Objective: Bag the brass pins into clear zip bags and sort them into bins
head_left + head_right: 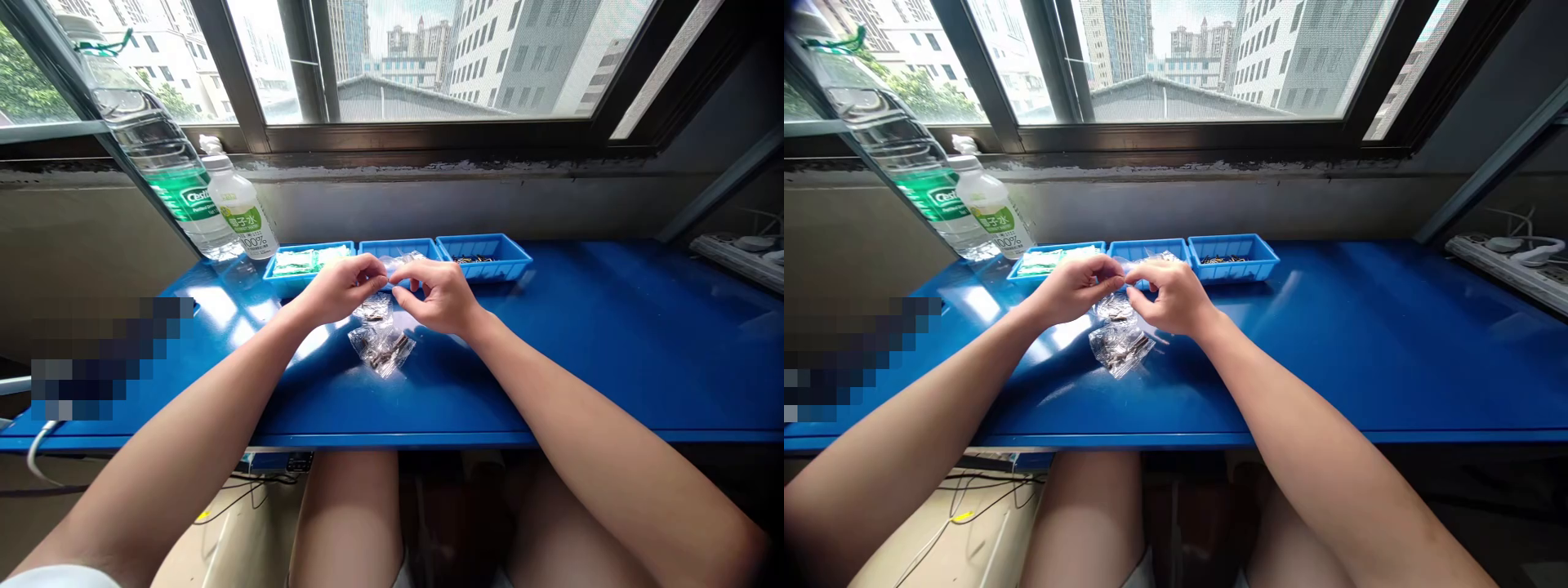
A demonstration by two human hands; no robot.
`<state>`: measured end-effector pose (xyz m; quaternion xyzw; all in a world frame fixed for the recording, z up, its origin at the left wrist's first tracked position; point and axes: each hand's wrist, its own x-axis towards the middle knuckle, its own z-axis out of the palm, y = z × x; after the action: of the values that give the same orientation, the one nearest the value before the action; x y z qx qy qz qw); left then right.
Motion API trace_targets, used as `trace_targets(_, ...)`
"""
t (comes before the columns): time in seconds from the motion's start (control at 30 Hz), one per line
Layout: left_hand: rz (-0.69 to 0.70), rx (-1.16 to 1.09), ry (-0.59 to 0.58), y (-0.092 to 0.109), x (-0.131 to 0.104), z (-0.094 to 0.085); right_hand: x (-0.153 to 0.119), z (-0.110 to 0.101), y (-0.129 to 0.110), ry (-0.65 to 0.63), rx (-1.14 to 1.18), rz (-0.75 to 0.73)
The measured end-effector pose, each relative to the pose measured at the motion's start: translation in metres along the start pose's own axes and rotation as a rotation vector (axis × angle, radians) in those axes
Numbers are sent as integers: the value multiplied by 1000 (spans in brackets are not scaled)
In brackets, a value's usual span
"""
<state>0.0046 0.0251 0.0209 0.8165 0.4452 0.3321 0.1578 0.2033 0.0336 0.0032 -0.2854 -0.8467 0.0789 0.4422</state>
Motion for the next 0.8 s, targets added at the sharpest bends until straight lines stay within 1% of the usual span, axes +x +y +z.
trace_targets(0.13, 11, 37, 7, -2, 0, 1, 0, 2, 2, 20, 16, 16)
trace_targets(0.27, -27, 58, 31, 0, 0, 0, 0, 2, 2, 26, 2, 52)
trace_targets(0.33, -50, 97, 57, 0, 0, 0, 1, 1, 3, 40, -34, 100)
trace_targets(0.4, -49, 183, 82, -1, 1, -1, 1, 0, 4, 72, -98, 144)
trace_targets(0.47, -37, 275, 82, -2, 0, -1, 2, -1, 7, 104, -190, 162)
trace_targets(0.53, -23, 326, 40, -2, 0, -2, 3, -2, 9, 119, -290, 172)
trace_targets(0.63, 5, 377, -59, -2, -1, -2, 3, -4, 11, 96, -426, 215)
trace_targets(0.7, 32, 428, -109, -2, -1, -2, 4, -3, 11, 55, -501, 252)
trace_targets(0.8, 46, 476, -150, -1, -1, -2, 4, -1, 10, -42, -570, 286)
